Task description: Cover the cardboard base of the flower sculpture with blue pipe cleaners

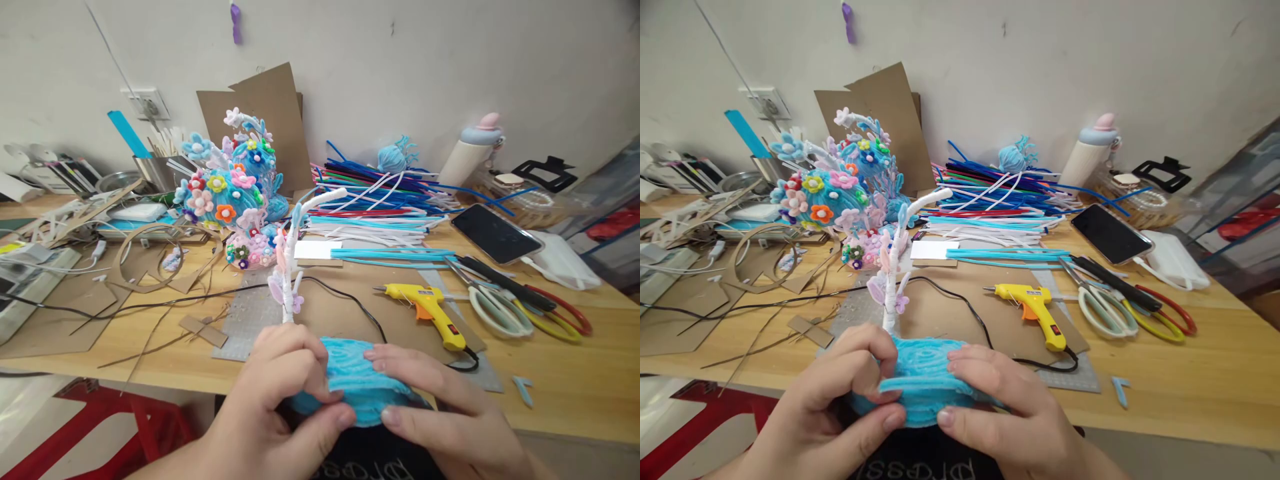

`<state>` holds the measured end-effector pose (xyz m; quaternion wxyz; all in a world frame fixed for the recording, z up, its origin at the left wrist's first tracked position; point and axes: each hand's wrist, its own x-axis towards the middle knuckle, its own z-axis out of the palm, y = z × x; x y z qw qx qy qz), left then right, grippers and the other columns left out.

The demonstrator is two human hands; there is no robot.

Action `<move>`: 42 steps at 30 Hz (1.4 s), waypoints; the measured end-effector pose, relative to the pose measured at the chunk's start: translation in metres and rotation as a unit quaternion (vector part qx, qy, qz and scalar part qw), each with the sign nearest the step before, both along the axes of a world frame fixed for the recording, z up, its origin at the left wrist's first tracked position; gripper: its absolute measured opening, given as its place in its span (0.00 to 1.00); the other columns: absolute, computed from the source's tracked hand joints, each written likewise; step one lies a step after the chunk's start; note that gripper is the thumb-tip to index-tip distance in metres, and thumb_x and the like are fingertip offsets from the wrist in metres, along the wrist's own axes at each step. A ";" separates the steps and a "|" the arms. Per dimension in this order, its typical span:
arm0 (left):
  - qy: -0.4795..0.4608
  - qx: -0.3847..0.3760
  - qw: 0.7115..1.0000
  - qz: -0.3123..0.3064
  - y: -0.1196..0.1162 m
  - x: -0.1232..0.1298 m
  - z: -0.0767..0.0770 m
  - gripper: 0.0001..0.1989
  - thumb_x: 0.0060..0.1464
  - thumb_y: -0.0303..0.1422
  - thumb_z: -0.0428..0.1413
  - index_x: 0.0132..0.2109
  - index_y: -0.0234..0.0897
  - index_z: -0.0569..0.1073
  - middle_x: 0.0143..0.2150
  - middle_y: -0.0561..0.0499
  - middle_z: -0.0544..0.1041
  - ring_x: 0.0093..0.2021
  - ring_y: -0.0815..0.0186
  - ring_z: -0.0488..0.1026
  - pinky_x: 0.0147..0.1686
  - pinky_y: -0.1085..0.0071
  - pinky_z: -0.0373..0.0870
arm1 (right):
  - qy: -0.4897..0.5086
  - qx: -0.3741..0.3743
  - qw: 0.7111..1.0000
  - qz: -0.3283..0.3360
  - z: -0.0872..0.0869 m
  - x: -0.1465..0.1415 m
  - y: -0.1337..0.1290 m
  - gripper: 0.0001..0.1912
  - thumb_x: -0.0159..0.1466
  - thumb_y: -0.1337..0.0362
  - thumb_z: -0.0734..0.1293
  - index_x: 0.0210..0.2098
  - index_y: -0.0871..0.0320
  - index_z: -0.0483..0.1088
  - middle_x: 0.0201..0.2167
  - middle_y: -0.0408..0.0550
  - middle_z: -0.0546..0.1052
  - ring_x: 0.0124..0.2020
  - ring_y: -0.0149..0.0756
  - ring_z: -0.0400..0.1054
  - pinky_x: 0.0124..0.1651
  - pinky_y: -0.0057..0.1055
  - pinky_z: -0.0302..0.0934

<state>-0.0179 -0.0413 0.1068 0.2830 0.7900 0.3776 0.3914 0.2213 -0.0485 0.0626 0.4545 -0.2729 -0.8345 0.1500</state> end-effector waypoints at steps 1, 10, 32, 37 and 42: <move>-0.003 -0.024 1.000 -0.001 -0.001 0.001 0.001 0.11 0.57 0.32 0.61 0.29 0.40 0.66 0.34 0.55 0.72 0.35 0.67 0.71 0.41 0.66 0.66 | 0.002 0.006 1.000 0.010 -0.001 0.000 0.000 0.11 0.72 0.67 0.61 0.43 0.51 0.76 0.47 0.49 0.81 0.52 0.41 0.76 0.54 0.38 0.73; 0.019 0.077 0.996 -0.048 0.003 -0.004 -0.002 0.14 0.59 0.45 0.59 0.43 0.41 0.71 0.39 0.49 0.74 0.38 0.64 0.72 0.40 0.67 0.70 | -0.002 0.021 0.999 0.036 -0.004 -0.002 0.002 0.11 0.72 0.72 0.60 0.47 0.57 0.72 0.54 0.53 0.74 0.57 0.39 0.71 0.58 0.36 0.70; -0.037 0.167 0.979 0.106 0.011 -0.029 -0.102 0.23 0.55 0.25 0.60 0.56 0.35 0.65 0.51 0.43 0.67 0.52 0.62 0.69 0.49 0.68 0.72 | 0.138 -0.116 0.981 0.075 -0.057 0.025 -0.006 0.22 0.71 0.75 0.60 0.55 0.43 0.70 0.62 0.44 0.70 0.64 0.47 0.65 0.61 0.48 0.67; -0.006 0.205 0.974 0.095 0.011 -0.030 -0.106 0.12 0.58 0.21 0.56 0.49 0.34 0.71 0.45 0.46 0.73 0.45 0.66 0.74 0.42 0.71 0.75 | 0.190 -0.164 0.966 0.053 -0.058 0.031 -0.011 0.14 0.70 0.69 0.64 0.48 0.43 0.74 0.53 0.44 0.78 0.56 0.45 0.74 0.56 0.45 0.71; 0.012 0.272 0.957 0.099 0.007 -0.038 -0.103 0.15 0.56 0.17 0.56 0.50 0.31 0.72 0.45 0.44 0.76 0.46 0.62 0.75 0.44 0.65 0.76 | 0.223 -0.236 0.944 -0.047 -0.061 0.035 -0.011 0.07 0.66 0.65 0.70 0.40 0.45 0.79 0.41 0.46 0.83 0.45 0.43 0.80 0.47 0.34 0.76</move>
